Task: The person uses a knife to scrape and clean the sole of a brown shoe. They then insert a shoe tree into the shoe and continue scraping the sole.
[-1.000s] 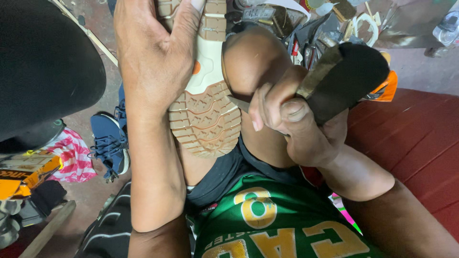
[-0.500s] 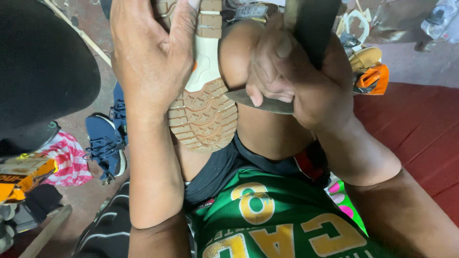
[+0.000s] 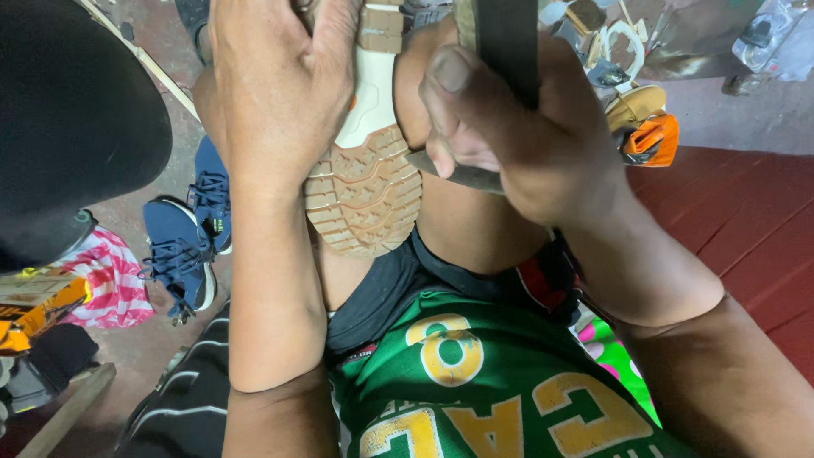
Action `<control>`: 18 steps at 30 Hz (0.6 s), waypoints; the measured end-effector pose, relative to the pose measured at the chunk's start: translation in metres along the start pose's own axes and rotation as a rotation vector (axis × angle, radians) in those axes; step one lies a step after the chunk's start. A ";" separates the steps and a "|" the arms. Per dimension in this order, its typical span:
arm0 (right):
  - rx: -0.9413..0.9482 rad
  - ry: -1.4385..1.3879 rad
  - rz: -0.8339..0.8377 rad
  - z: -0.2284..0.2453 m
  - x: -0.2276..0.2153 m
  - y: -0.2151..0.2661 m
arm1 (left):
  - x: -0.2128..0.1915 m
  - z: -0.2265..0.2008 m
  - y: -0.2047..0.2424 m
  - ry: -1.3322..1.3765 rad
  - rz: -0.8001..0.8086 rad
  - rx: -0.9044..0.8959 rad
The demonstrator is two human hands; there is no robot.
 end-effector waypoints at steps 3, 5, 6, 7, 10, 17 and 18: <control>-0.062 -0.095 -0.054 -0.006 0.005 0.016 | 0.000 0.001 0.000 0.024 0.005 -0.041; -0.162 -0.165 -0.037 -0.016 0.005 0.024 | -0.001 0.002 0.000 0.023 -0.008 -0.026; -0.213 -0.167 -0.030 -0.021 0.005 0.027 | 0.000 0.002 0.000 -0.001 -0.013 -0.004; -0.249 -0.170 -0.024 -0.026 0.005 0.028 | 0.000 0.003 -0.001 -0.019 -0.014 -0.026; -0.334 -0.166 -0.056 -0.035 0.008 0.033 | 0.002 0.009 0.000 -0.031 0.036 -0.161; -0.402 -0.213 -0.041 -0.037 0.012 0.024 | 0.002 0.020 -0.002 0.019 -0.011 -0.097; -0.399 -0.227 -0.045 -0.036 0.013 0.025 | 0.003 0.022 -0.003 0.039 -0.021 -0.124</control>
Point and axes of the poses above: each hand's wrist, its own y-axis away from the middle knuckle, its own x-axis out of the palm, z = x × y, the point moved 2 cm from there along -y, towards the middle knuckle, and after that the axes turned 4 degrees about -x, right-handed, at the moved point
